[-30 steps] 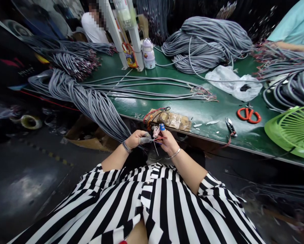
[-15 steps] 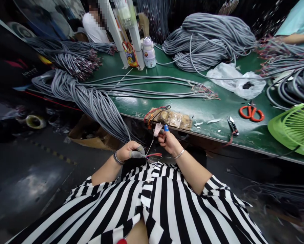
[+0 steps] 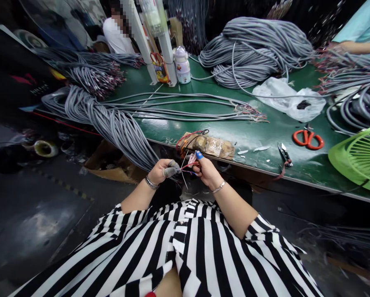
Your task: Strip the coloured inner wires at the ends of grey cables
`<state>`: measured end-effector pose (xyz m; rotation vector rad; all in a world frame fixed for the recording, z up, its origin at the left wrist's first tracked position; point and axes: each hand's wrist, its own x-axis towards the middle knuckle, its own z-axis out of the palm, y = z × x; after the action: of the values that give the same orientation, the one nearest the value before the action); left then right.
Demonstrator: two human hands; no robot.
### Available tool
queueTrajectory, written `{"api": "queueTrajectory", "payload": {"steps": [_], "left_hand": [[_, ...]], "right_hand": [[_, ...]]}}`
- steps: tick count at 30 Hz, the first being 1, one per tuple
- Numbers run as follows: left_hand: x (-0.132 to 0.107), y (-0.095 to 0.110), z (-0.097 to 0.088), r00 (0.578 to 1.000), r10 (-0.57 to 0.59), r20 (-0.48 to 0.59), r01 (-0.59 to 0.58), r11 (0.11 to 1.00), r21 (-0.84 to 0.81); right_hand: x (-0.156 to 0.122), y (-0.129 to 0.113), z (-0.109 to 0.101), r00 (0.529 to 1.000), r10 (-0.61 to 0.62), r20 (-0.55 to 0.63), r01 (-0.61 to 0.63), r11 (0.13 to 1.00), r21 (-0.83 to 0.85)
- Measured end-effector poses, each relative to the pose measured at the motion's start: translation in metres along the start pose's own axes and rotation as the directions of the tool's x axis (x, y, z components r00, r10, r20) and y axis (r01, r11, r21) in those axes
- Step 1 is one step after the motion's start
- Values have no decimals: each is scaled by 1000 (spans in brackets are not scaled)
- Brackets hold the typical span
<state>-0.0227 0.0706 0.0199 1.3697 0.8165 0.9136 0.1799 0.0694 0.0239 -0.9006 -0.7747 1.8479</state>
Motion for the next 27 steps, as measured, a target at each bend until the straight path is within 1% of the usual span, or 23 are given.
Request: {"api": "queueTrajectory", "payload": {"steps": [5,8,11,15,18,21,24,27], "left_hand": [[12,-10,2,997,-37,71,39,999,-18],[15,-13,4,992,-43,115,44,999,-8],[17,-15,5,989,-63,136,61,998,18],[15,-15,5,989,-73,132,69,997,36],[5,-12,5,983,-112,144,106,993,44],[-11,-9,3,971,-159,176,153,987,46],[-29,-9,0,965,-167,201,155,985,75],[-44,-15,-3,953,-179,245,134,972,191]], "right_hand": [[4,1,2,1000,9,-11,-8,1000,21],[8,5,1,999,-37,-27,39,997,61],[11,10,1,996,-78,-51,82,993,81],[10,14,1,998,-25,-59,32,992,120],[6,16,-2,998,22,-58,-11,982,186],[1,19,-8,999,40,-19,-35,975,218],[-4,21,-16,998,58,-34,-50,979,199],[-9,22,-24,996,55,-63,-47,990,130]]}}
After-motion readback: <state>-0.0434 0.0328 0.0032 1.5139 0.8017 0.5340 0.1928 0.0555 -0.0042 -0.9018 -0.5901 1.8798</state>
